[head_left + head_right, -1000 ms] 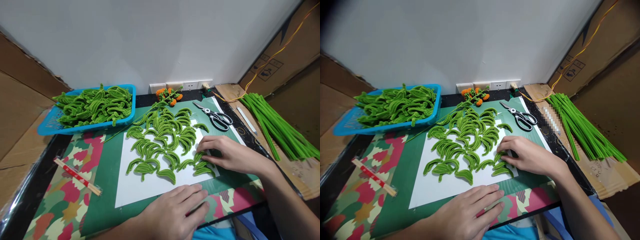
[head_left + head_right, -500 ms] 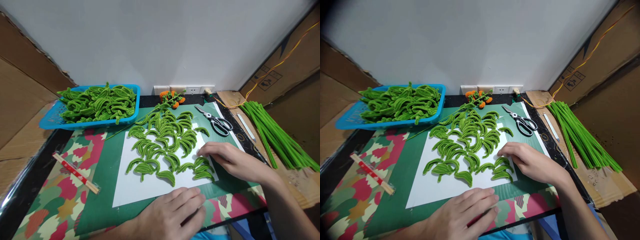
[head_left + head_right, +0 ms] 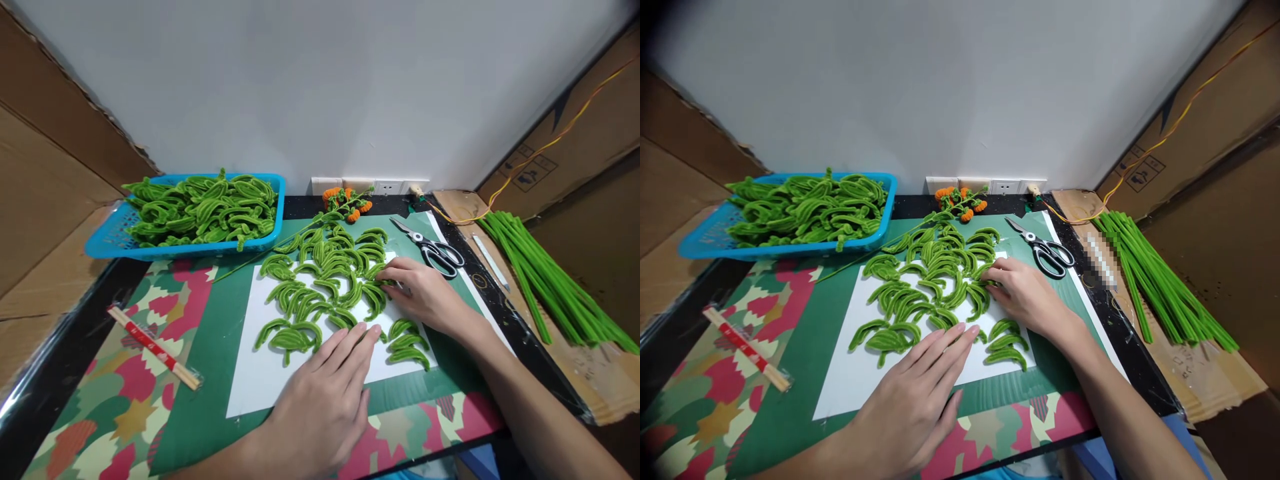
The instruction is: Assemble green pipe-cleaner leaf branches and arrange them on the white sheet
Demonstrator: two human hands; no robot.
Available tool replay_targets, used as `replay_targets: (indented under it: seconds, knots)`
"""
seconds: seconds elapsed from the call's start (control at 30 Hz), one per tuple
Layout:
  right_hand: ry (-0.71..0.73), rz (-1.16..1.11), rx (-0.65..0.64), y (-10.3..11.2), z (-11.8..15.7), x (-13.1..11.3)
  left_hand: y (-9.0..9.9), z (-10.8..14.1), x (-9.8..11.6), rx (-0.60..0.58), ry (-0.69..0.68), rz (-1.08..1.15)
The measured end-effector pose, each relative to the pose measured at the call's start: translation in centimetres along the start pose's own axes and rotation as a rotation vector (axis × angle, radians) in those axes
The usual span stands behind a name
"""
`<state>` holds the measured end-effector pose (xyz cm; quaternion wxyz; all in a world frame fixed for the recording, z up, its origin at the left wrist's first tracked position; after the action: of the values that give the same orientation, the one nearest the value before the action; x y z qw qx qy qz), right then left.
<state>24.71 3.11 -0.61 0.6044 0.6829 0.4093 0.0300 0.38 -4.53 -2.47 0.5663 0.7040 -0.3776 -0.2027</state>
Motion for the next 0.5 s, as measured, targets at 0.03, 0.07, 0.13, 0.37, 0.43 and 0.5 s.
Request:
replay_targets:
  seconds: [0.03,0.07,0.13,0.37,0.43,0.5]
  knots:
    - [0.000,-0.005,0.000,0.0,0.2,0.2,0.0,0.1,0.0,0.007,0.005,0.010]
    - [-0.003,-0.010,-0.002,0.1,0.4,0.3,0.0,0.1,0.1,0.010,0.008,0.016]
    - [-0.012,-0.013,-0.014,0.4,1.0,0.5,0.0,0.1,0.1,0.005,0.012,0.018]
    - [-0.053,0.011,-0.060,1.6,3.1,0.4,0.0,0.2,0.1,-0.044,0.010,0.038]
    - [-0.059,-0.020,-0.080,1.8,3.6,0.1,0.1,0.1,0.2,-0.052,0.008,0.045]
    - [-0.051,-0.071,-0.119,2.0,3.8,-0.2,0.2,0.1,0.2,-0.045,0.016,0.050]
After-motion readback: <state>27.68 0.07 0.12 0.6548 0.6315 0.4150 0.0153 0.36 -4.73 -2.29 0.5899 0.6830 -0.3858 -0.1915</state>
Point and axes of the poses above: each hand's wrist, its own z-axis away from the middle knuckle, its own y-axis out of the back of the hand, x = y × z, the point moved 2 cm from there along -z, towards the middle knuckle, and after that the axes turned 13 degrees about y, right-handed, at the moved point
